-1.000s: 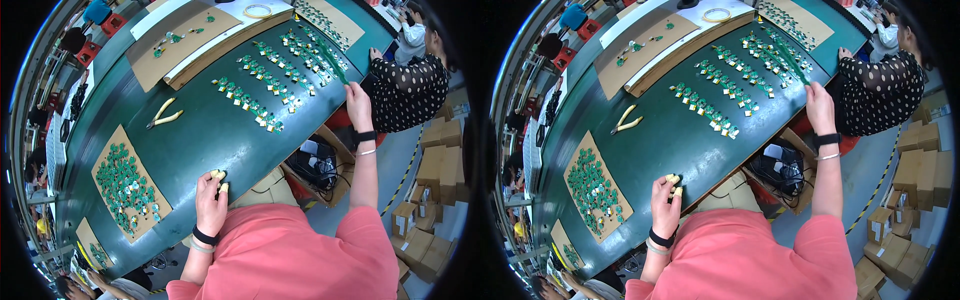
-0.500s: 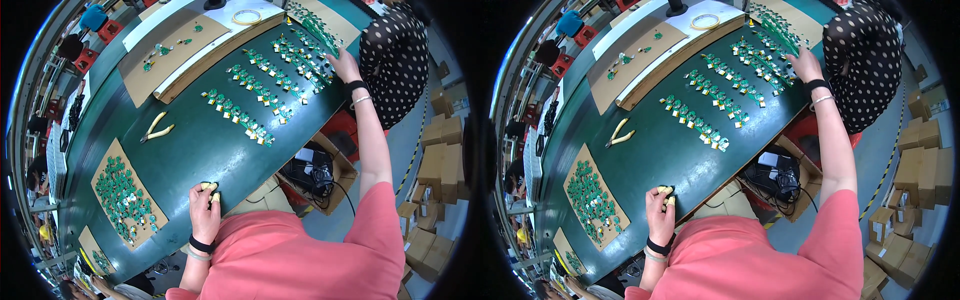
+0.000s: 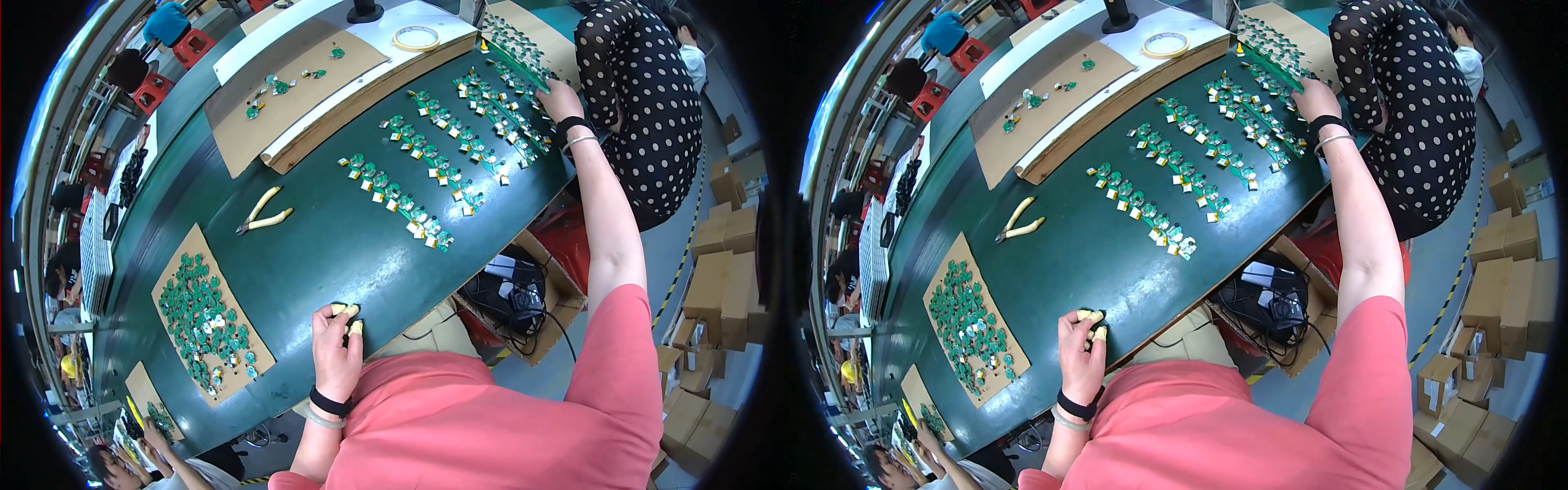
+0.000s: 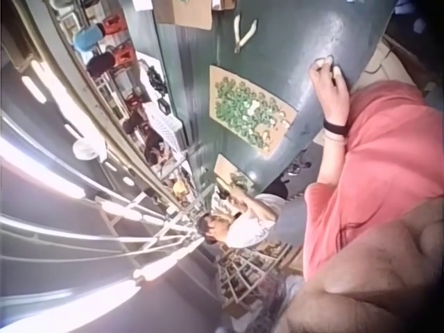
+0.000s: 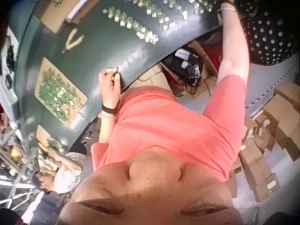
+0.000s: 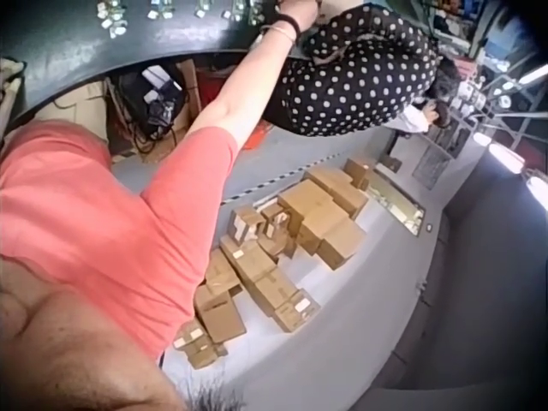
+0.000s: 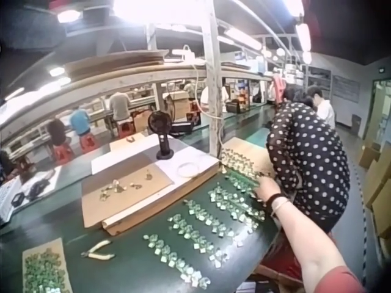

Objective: The person picks up small circuit boards from a cardboard sheet and attaches them one by one onto a plastic strip. Once the strip is full, they set it aside on the workbench and begin the process again.

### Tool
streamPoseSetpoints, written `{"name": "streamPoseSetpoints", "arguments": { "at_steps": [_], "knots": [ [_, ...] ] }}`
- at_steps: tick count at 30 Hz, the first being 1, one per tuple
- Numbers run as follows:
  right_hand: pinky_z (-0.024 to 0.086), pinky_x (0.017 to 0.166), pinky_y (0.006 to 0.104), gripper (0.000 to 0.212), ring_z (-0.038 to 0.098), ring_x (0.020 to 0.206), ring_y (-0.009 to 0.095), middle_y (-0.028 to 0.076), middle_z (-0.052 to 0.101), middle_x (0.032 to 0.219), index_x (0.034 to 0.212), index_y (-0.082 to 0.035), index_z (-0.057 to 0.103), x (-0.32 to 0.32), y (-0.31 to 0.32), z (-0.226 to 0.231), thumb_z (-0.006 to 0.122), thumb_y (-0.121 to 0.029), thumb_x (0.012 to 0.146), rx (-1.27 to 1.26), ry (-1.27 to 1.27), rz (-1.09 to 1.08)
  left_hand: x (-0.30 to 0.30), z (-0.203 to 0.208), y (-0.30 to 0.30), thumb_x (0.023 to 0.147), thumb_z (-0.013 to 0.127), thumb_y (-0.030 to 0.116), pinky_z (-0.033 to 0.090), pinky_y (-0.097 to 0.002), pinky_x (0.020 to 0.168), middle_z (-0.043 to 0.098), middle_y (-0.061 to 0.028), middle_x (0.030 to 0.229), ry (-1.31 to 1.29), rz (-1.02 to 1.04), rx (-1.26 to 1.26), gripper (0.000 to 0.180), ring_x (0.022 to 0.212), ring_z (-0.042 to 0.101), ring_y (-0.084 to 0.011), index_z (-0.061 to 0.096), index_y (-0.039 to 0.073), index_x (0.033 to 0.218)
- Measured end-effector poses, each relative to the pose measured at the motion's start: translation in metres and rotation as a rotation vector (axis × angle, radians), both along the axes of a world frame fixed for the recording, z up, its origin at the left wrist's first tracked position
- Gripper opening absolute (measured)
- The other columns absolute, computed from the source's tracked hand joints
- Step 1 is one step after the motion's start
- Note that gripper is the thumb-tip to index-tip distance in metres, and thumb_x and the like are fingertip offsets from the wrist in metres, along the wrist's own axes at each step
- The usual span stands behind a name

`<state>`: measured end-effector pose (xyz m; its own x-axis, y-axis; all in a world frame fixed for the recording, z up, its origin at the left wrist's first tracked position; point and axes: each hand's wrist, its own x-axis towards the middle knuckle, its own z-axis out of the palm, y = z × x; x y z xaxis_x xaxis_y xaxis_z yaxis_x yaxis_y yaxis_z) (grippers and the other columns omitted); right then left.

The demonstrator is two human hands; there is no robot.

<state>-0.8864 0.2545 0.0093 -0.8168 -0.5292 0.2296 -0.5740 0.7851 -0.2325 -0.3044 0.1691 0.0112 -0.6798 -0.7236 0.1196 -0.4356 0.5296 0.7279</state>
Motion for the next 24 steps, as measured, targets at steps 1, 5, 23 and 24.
{"name": "streamPoseSetpoints", "arguments": {
  "at_steps": [1,5,23,24],
  "knots": [
    [0.048,0.084,0.0462,0.029,0.063,0.098,0.038,0.022,0.067,0.100,0.103,-0.003,0.067,0.003,0.001,0.004,0.066,-0.026,0.085,-0.028,0.001,0.002,0.000,0.001,0.000,0.079,0.062,-0.007,0.046,-0.0308,0.079,0.053,-0.0140,0.108,0.007,0.000,0.006,0.027,0.094,0.055,-0.0259,0.064,-0.002,0.105],
    [0.048,0.082,0.0463,0.028,0.063,0.095,0.039,0.021,0.067,0.097,0.105,-0.005,0.067,0.016,0.003,0.026,0.065,-0.026,0.086,-0.078,-0.011,0.024,0.001,0.001,-0.001,0.079,0.061,-0.008,0.047,-0.0321,0.080,0.052,-0.0153,0.109,-0.002,-0.012,0.030,0.028,0.095,0.055,-0.0272,0.063,-0.003,0.107],
    [0.029,0.052,0.0179,0.011,0.040,0.060,-0.001,-0.010,0.055,0.075,0.095,-0.008,0.067,0.280,0.017,0.090,0.066,-0.018,0.091,-0.672,-0.898,0.488,-0.024,0.037,-0.038,0.095,0.056,0.007,0.049,-0.0240,0.075,0.063,-0.0074,0.105,0.373,-0.028,0.489,0.025,0.087,0.062,-0.0158,0.061,-0.002,0.118],
    [0.029,0.052,0.0177,0.010,0.039,0.060,-0.001,-0.010,0.055,0.075,0.095,-0.008,0.066,0.298,0.017,0.083,0.066,-0.017,0.091,-0.683,-0.996,0.505,-0.034,0.043,-0.038,0.097,0.056,0.011,0.050,-0.0249,0.076,0.064,-0.0070,0.105,0.519,0.031,0.712,0.026,0.089,0.063,-0.0162,0.060,-0.002,0.120]
  ]
}}
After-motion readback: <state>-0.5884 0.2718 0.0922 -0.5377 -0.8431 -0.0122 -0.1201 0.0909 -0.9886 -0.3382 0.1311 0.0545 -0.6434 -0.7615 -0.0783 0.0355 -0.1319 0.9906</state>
